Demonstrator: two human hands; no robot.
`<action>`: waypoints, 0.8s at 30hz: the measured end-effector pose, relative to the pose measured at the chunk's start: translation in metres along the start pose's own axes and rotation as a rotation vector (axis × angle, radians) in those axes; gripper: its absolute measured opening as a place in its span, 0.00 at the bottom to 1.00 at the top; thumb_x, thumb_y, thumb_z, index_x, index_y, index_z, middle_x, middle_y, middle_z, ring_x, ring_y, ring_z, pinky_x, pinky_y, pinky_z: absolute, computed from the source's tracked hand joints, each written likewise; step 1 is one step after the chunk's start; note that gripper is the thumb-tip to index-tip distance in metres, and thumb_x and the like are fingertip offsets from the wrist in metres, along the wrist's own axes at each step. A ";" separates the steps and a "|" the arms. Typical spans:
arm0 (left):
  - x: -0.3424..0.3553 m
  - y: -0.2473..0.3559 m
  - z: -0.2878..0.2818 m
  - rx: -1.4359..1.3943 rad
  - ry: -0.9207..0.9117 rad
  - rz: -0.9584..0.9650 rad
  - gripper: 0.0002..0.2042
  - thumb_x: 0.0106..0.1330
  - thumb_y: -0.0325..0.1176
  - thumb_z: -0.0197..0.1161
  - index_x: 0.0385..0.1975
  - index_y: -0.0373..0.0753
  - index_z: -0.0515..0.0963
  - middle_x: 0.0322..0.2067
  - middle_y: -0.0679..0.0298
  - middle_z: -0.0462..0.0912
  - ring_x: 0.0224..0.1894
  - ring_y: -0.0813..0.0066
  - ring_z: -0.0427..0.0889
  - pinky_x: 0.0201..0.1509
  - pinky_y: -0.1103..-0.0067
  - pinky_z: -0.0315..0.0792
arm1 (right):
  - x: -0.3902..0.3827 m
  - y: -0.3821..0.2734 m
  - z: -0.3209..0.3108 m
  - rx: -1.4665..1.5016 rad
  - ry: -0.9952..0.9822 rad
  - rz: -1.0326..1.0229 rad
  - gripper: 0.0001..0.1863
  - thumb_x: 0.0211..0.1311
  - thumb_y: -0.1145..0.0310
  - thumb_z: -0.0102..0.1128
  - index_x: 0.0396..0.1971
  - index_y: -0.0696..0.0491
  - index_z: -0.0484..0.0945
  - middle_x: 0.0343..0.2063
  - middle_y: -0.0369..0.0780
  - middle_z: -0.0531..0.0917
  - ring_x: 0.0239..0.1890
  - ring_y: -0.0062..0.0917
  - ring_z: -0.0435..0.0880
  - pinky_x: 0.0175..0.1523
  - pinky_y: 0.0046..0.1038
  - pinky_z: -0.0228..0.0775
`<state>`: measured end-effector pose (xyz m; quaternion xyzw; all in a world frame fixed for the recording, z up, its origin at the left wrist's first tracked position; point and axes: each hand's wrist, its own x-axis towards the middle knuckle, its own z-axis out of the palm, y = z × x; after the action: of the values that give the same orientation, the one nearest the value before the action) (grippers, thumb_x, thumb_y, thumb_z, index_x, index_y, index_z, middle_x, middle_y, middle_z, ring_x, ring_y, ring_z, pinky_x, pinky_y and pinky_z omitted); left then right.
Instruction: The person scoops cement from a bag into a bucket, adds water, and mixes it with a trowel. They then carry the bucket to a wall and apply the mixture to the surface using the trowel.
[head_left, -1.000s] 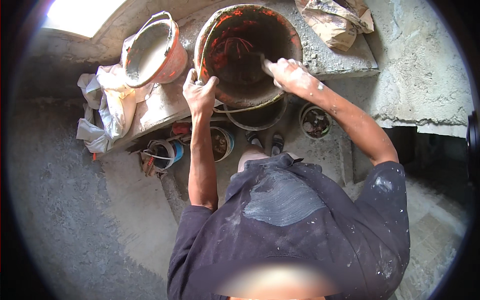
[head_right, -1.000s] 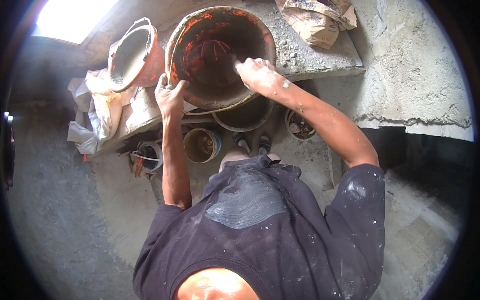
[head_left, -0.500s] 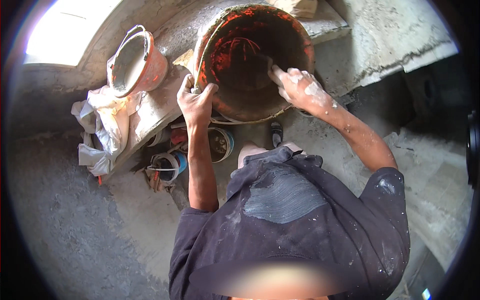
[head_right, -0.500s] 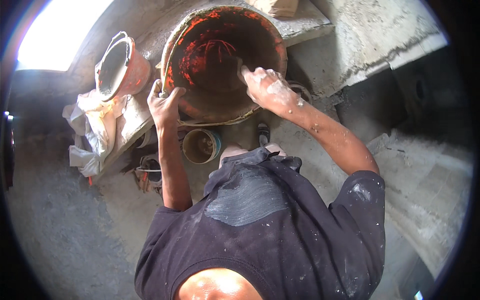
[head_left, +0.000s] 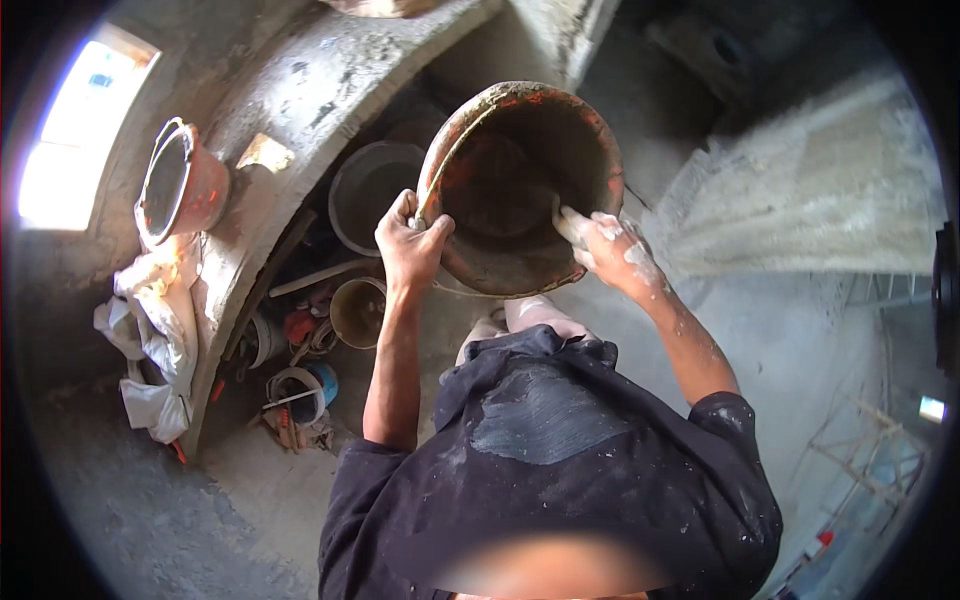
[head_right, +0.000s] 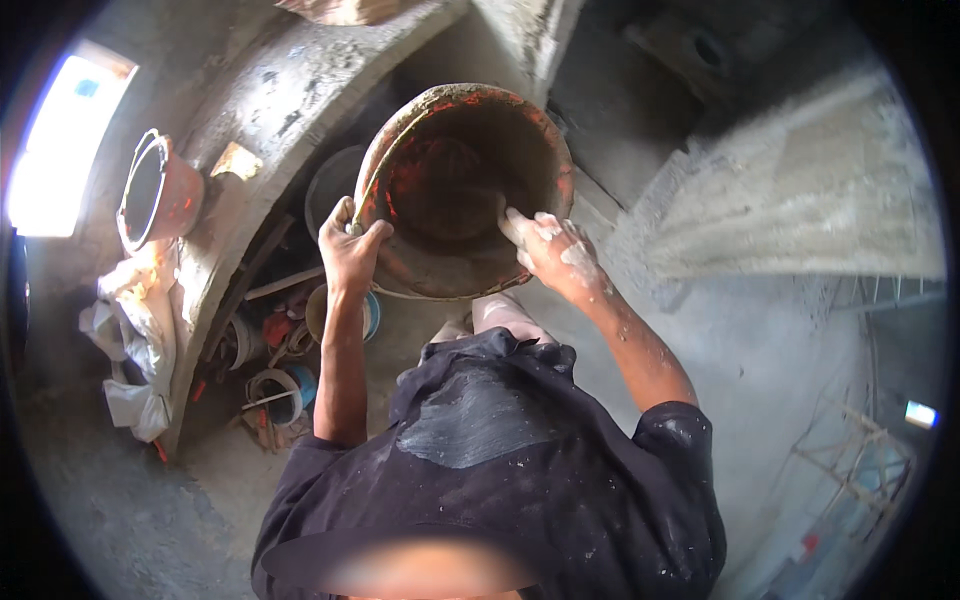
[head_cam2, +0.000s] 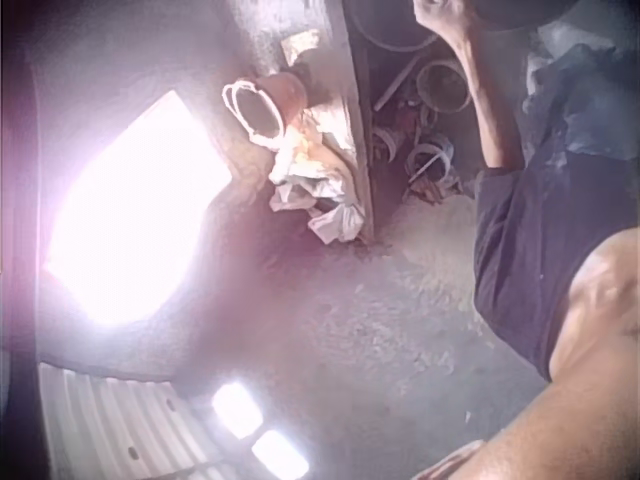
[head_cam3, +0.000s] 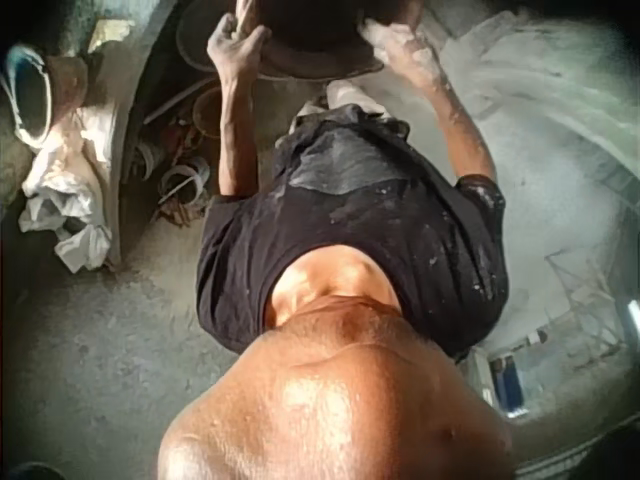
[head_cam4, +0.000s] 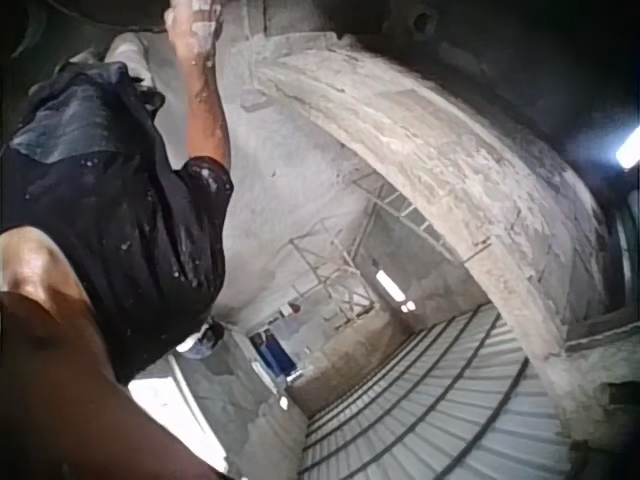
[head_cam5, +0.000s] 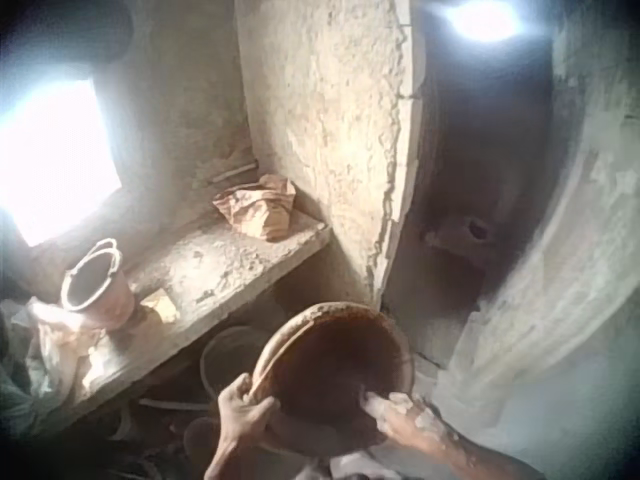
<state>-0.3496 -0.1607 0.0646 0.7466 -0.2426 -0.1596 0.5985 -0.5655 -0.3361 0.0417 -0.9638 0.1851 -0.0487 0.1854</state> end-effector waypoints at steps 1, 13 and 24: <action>-0.005 -0.001 0.011 0.016 -0.035 -0.047 0.10 0.42 0.24 0.60 0.14 0.36 0.63 0.15 0.73 0.61 0.20 0.87 0.59 0.23 0.85 0.59 | -0.024 0.003 -0.009 0.006 -0.010 0.007 0.26 0.50 0.67 0.59 0.53 0.48 0.68 0.33 0.46 0.77 0.36 0.43 0.78 0.40 0.42 0.71; -0.187 0.062 0.235 0.268 -0.621 -0.066 0.08 0.43 0.25 0.62 0.22 0.32 0.72 0.15 0.66 0.72 0.17 0.82 0.73 0.23 0.81 0.68 | -0.292 0.060 0.013 -0.018 -0.067 0.737 0.18 0.53 0.71 0.53 0.43 0.65 0.71 0.29 0.49 0.79 0.36 0.41 0.80 0.39 0.39 0.73; -0.357 0.072 0.482 0.427 -0.908 0.219 0.10 0.41 0.30 0.63 0.24 0.32 0.76 0.15 0.63 0.75 0.20 0.81 0.72 0.28 0.79 0.69 | -0.570 0.197 -0.039 0.800 0.245 0.790 0.16 0.48 0.64 0.58 0.38 0.56 0.76 0.29 0.50 0.80 0.35 0.40 0.81 0.38 0.34 0.71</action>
<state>-0.9136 -0.3686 0.0043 0.6778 -0.5821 -0.3511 0.2800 -1.1664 -0.3057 -0.0104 -0.6636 0.5185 -0.1535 0.5170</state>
